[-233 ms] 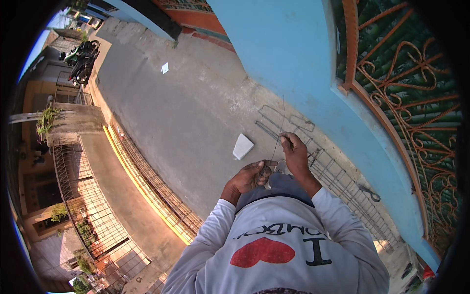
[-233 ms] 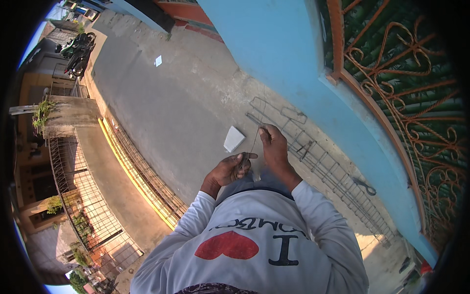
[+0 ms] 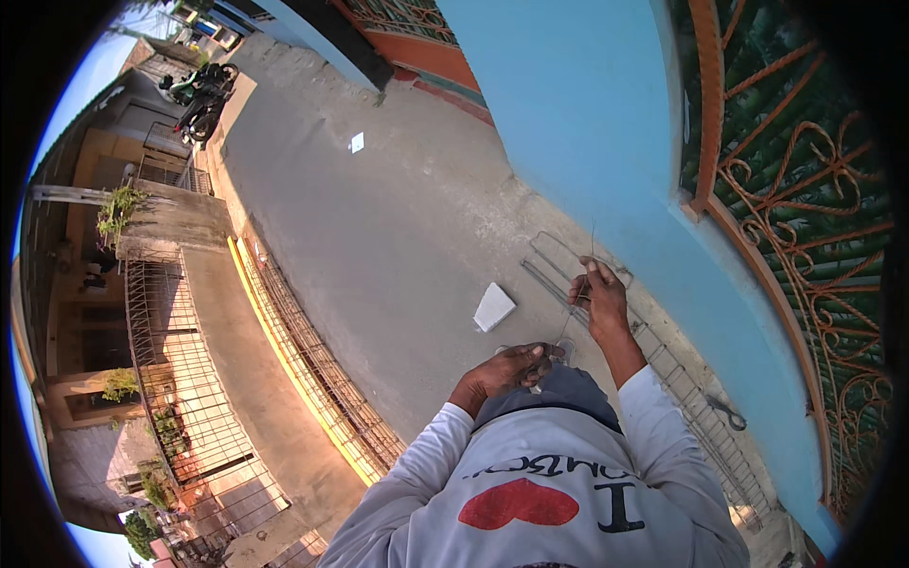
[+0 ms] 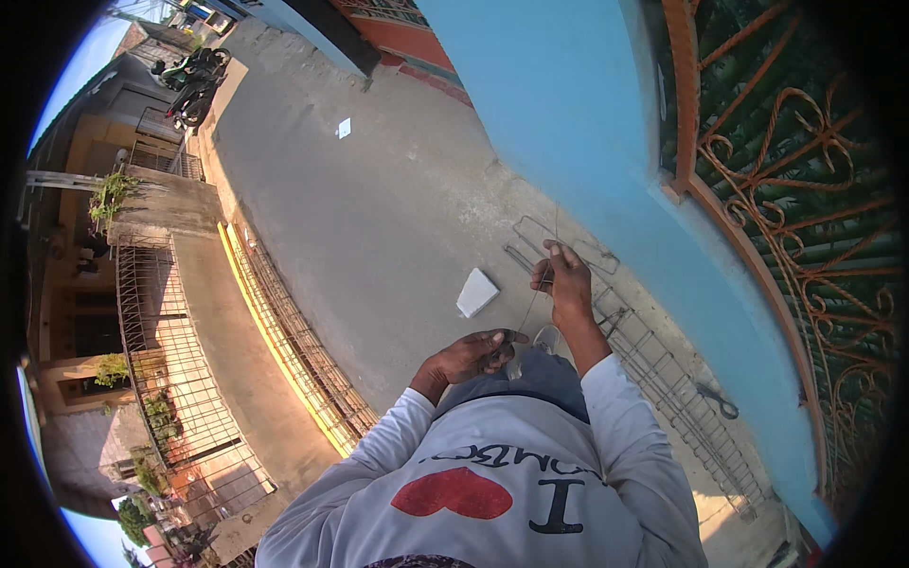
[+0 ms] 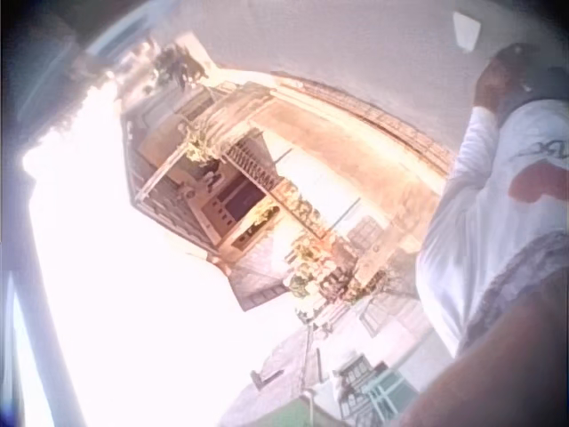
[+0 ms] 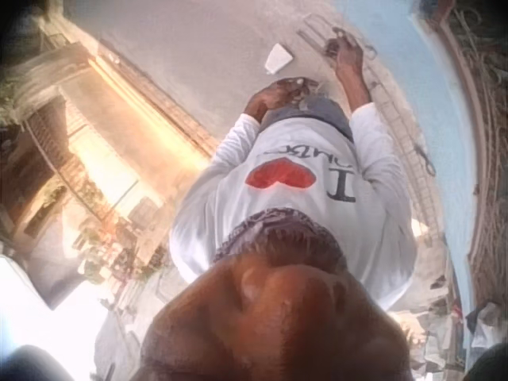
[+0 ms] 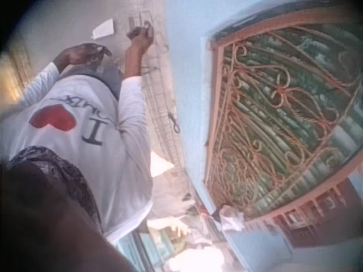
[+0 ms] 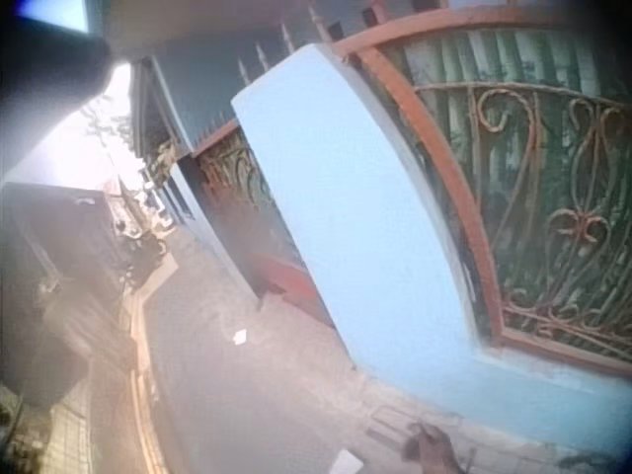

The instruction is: The person sits on a concrete floor and uses pliers to twist wire ties around the intersections of a rectangular metal mesh frame. They work systematically along the length of the mesh, securing the grid structure. The person briefly stands to sweep the floor with a broom before returning to the task.

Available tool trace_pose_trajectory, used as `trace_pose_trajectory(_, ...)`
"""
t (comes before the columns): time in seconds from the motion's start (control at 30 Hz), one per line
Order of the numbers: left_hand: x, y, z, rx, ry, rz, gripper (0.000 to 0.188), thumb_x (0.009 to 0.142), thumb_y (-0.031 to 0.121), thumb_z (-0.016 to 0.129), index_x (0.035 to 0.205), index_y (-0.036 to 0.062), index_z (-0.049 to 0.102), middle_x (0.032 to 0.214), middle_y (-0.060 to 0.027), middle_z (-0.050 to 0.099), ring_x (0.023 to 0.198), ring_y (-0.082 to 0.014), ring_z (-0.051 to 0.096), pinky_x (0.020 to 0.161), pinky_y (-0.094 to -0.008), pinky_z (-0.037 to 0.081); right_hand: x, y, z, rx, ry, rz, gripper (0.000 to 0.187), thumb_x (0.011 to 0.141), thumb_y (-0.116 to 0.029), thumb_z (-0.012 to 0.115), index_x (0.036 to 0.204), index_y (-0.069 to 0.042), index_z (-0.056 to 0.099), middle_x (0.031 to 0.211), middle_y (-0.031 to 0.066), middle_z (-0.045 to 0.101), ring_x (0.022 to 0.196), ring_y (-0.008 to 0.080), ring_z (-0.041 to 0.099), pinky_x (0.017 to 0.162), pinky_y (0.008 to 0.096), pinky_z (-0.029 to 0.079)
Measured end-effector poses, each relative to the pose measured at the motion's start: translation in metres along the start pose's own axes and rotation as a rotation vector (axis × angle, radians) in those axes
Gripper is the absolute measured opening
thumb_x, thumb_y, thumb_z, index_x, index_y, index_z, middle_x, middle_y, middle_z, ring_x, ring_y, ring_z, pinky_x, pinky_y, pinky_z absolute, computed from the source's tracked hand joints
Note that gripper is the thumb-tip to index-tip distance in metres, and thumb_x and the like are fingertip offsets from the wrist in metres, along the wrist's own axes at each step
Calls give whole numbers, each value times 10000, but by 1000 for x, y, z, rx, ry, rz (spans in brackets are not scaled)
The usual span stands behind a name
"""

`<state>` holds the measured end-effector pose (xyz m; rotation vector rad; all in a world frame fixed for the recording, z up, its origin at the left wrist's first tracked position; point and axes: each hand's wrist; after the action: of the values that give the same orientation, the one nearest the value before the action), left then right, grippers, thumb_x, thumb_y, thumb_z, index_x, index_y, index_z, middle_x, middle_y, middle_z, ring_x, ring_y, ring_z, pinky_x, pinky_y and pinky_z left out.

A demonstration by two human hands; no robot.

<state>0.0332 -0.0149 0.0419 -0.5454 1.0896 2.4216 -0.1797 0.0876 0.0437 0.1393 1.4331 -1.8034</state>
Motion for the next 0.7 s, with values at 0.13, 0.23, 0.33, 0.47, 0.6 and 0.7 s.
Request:
trace_pose_trajectory(0.13, 2, -5, 2, 341, 193, 35, 541, 1090, 454, 382, 1442, 55, 483, 1004, -24, 565, 870, -124, 511, 796, -273, 451, -3, -6, 16, -35, 147, -23, 252, 1069, -305, 506, 1196, -109, 601, 685, 6, 571, 575, 111, 566, 530, 305, 521)
trace_pose_trajectory(0.23, 2, -11, 2, 617, 215, 245, 552, 1090, 449, 379, 1446, 32, 453, 1200, -115, 607, 1057, -210, 583, 950, -340, 465, -2, 3, 20, -59, 194, -69, 268, 1060, -361, 514, 1120, -112, 596, 664, 0, 546, 548, 112, 532, 511, 299, 489)
trace_pose_trajectory(0.33, 5, -27, -6, 623, 269, 286, 540, 1089, 423, 395, 1437, 13, 448, 1351, -191, 572, 1229, -299, 565, 1065, -392, 422, -2, 7, 30, -39, 254, -71, 308, 1050, -412, 521, 1073, -113, 591, 642, -3, 525, 540, 113, 519, 511, 294, 473)
trace_pose_trajectory(0.47, 6, -35, -17, 709, 335, 321, 475, 1085, 350, 434, 1406, 1, 465, 1342, -215, 574, 1238, -337, 568, 1059, -407, 432, 0, 4, 44, 13, 301, -63, 361, 1044, -453, 518, 976, -103, 577, 610, -3, 494, 528, 124, 505, 517, 296, 466)
trace_pose_trajectory(0.6, -1, -26, -32, 760, 334, 361, 438, 1082, 323, 447, 1360, -10, 503, 1285, -235, 599, 1239, -348, 573, 1057, -399, 431, 9, 10, 59, 51, 339, -121, 397, 1043, -452, 522, 860, -100, 540, 588, -7, 453, 505, 134, 460, 498, 302, 430)
trace_pose_trajectory(0.7, -15, -10, -49, 788, 309, 314, 442, 1083, 329, 444, 1364, -8, 501, 1282, -229, 600, 1240, -339, 568, 1057, -397, 425, 19, 14, 77, 206, 267, -69, 387, 1049, -419, 529, 832, -99, 521, 579, -16, 412, 489, 126, 368, 478, 301, 348)
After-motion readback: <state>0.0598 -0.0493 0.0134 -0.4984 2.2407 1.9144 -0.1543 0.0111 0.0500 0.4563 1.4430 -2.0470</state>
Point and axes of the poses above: each hand's wrist, its own x-axis towards the middle knuckle, its own z-axis out of the palm, y = z × x
